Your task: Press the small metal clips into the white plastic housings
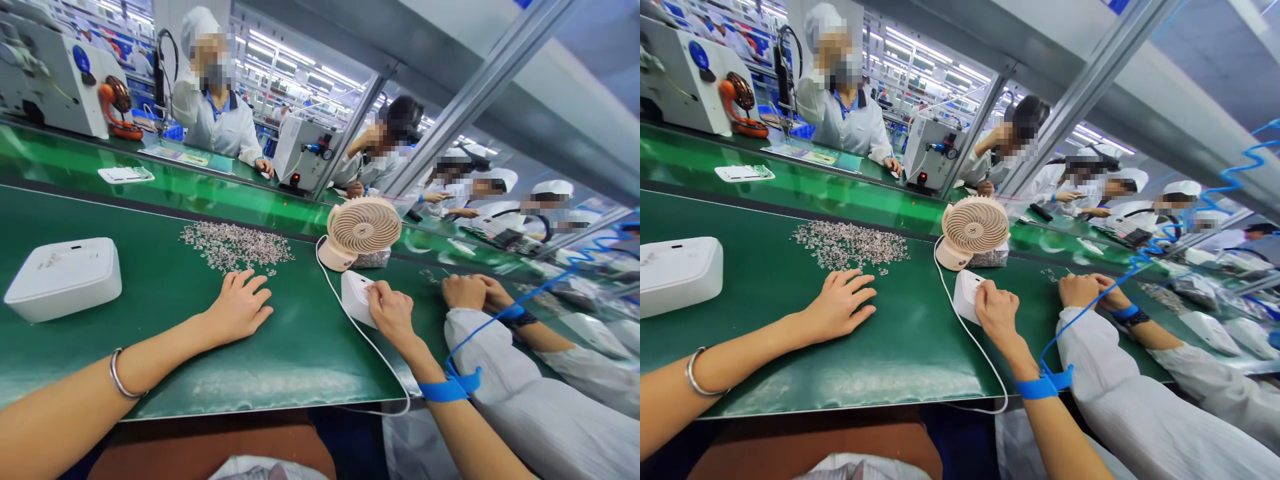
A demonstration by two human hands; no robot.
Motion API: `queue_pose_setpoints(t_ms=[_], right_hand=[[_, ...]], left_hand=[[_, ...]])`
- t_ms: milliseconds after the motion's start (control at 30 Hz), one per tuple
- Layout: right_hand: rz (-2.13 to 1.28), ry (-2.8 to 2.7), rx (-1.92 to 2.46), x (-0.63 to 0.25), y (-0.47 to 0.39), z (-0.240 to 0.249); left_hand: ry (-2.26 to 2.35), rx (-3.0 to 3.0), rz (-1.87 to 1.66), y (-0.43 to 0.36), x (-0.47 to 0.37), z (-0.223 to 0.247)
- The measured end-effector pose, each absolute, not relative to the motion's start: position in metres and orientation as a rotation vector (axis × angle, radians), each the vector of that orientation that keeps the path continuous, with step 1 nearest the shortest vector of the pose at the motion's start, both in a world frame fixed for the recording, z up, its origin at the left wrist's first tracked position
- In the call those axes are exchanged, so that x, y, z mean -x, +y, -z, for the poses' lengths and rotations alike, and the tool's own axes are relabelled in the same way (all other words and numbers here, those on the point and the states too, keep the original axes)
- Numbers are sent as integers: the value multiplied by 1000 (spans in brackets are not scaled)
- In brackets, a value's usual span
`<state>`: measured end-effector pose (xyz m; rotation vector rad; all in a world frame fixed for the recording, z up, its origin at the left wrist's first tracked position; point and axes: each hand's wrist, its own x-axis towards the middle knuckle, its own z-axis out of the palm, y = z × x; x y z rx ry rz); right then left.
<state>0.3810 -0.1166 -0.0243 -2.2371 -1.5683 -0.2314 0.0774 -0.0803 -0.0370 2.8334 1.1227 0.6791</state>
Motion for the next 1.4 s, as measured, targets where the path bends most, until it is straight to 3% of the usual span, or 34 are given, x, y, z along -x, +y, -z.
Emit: queue_pose_setpoints(t_ms=[333, 600, 800, 1000, 1167, 1400], right_hand=[[78, -1352, 2114, -364, -127, -4], [35, -1596, 1847, -268, -132, 3], [-344, -1810, 1609, -222, -143, 11], [-772, -1735, 1447, -239, -126, -8], [-684, -1694, 1443, -254, -100, -3], [-457, -2106, 1200, -253, -114, 3]], left_hand=[[1054, -2810, -669, -84, -77, 37], [882, -2546, -624, -94, -81, 29], [936, -2379, -558, -95, -79, 24], [1119, -2333, -370, -82, -73, 10], [1342, -2191, -320, -69, -66, 6], [671, -1976, -156, -54, -57, 0]])
